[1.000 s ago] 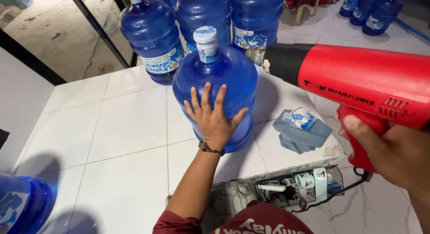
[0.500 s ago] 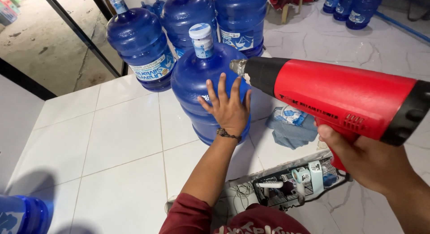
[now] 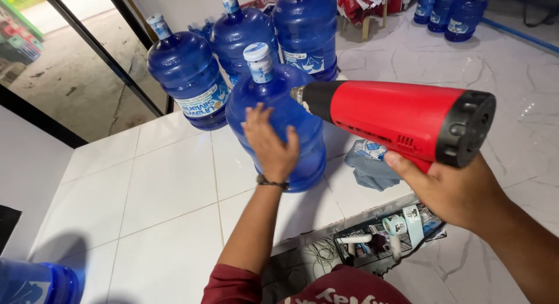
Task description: The person uses a red heat gun to apply heat to the neck and cap area of large blue water bottles. They rotate the bottle with one hand while directing the heat gun with the other, repeating this process for several bottles on a tiled counter.
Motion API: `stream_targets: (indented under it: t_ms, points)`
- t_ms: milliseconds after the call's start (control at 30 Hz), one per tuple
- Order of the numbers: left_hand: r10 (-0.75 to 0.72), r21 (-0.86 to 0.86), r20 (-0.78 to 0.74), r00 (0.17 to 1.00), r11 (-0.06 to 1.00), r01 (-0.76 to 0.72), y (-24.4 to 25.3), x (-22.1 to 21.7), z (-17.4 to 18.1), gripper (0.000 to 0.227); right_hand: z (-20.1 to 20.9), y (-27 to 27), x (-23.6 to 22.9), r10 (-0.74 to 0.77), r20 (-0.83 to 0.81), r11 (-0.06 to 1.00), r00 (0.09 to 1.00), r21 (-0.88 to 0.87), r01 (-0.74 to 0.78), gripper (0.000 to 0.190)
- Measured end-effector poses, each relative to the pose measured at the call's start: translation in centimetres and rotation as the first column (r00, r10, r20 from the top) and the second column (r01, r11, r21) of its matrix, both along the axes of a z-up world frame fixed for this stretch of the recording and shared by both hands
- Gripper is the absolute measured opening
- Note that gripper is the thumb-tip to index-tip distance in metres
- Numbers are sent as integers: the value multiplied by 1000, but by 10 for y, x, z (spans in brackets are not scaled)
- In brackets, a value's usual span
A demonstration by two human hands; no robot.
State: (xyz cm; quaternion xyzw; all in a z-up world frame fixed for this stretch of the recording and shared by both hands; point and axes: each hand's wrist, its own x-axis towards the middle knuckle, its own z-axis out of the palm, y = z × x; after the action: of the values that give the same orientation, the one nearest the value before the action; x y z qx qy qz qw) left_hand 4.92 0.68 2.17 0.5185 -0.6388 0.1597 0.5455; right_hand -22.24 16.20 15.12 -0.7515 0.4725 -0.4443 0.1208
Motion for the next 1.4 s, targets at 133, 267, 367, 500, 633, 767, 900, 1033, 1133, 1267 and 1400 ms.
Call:
stream_targets:
  t_ms: [133,267,367,500,633,767,900,1033,1133,1267,1400]
  points:
    - [36,18,-127,991,999,-34,-41,55,7,52,4,2,9,-67,19,995,998,69,66,43]
    - [-44,287,-248,968,951,117,-84,94,26,54,18,10,25,85,180,985,980,130,-110,40]
    - [-66,450,-390,919,857,252,-120,122,33,50,24,16,35,88,215,980,973,158,-124,42]
    - [3,360,-886,464,635,684,-129,131,54,69,32,20,44,6,179,984,984,172,-38,46]
    - [91,336,-933,348,566,753,-104,119,73,79,34,17,50,33,117,991,993,122,-48,41]
    - [27,302,-936,350,571,763,-89,118,74,72,33,19,55,59,82,997,995,35,-62,46]
    - [14,365,-898,441,584,725,-99,120,68,81,34,22,57,40,73,999,997,9,-41,51]
    - [20,349,-905,425,606,714,-96,119,70,80,28,26,46,121,136,993,983,-21,-119,52]
    - [19,324,-921,389,592,738,-92,117,72,80,22,29,34,-71,-24,997,997,-18,70,45]
    - [54,364,-908,415,592,719,-85,116,77,82,3,32,16,-225,18,965,974,143,220,38]
    - [17,330,-916,400,600,729,-88,116,74,82,-2,38,15,-455,336,795,825,570,206,34]
